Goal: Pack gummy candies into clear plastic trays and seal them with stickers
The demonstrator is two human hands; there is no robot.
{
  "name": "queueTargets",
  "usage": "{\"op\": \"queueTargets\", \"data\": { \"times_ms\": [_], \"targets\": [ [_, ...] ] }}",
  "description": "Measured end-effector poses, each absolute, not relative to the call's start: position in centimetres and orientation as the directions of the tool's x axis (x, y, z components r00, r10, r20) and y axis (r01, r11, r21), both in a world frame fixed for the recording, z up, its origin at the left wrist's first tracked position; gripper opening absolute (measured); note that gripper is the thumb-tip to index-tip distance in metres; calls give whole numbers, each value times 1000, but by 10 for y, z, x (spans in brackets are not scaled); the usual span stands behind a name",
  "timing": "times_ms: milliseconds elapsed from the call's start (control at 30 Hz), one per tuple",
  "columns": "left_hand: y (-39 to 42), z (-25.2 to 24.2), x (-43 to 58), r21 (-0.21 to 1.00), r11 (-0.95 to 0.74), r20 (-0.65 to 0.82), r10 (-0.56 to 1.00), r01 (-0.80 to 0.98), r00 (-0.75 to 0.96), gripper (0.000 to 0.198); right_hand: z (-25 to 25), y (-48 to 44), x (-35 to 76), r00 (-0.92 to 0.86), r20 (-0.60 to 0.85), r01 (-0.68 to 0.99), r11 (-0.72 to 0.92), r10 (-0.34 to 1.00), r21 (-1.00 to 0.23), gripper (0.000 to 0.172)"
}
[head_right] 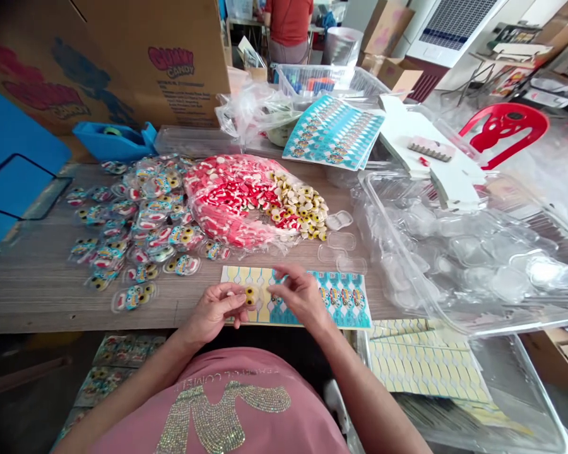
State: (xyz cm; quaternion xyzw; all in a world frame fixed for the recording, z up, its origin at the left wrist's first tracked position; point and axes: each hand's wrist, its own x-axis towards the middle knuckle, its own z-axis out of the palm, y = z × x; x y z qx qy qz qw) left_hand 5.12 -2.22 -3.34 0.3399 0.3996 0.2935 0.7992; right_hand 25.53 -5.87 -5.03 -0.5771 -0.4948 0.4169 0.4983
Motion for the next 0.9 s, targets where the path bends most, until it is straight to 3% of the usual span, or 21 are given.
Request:
{"op": "queueTargets", "data": {
  "times_ms": [133, 233, 333, 633, 833, 900],
  "targets": [
    [-17, -32, 63, 771, 586, -449, 779, -251, 438, 32, -53, -49, 283, 134, 167, 657, 38, 977, -753, 24],
    [-9, -30, 76, 765, 569, -446, 806, -302, 389, 30, -52, -47, 278, 34, 149, 838, 53, 988, -543, 24],
    [-3, -31, 90, 771, 548, -425, 823, -325, 377, 29, -50, -47, 270, 45, 123, 885, 18, 991, -466, 25],
    [14, -37, 103, 644, 553, -443, 833, -530, 331, 26, -60, -49, 272, 61, 216, 843, 66, 974, -534, 15],
    [17, -37, 100, 576, 578, -472, 812, -578, 342, 23, -66, -57, 269, -15, 303, 901, 144, 953, -408, 21],
    [17, -38, 101, 564, 584, -483, 807, -583, 340, 21, -64, -57, 266, -14, 282, 926, 118, 959, -358, 30]
  ]
}}
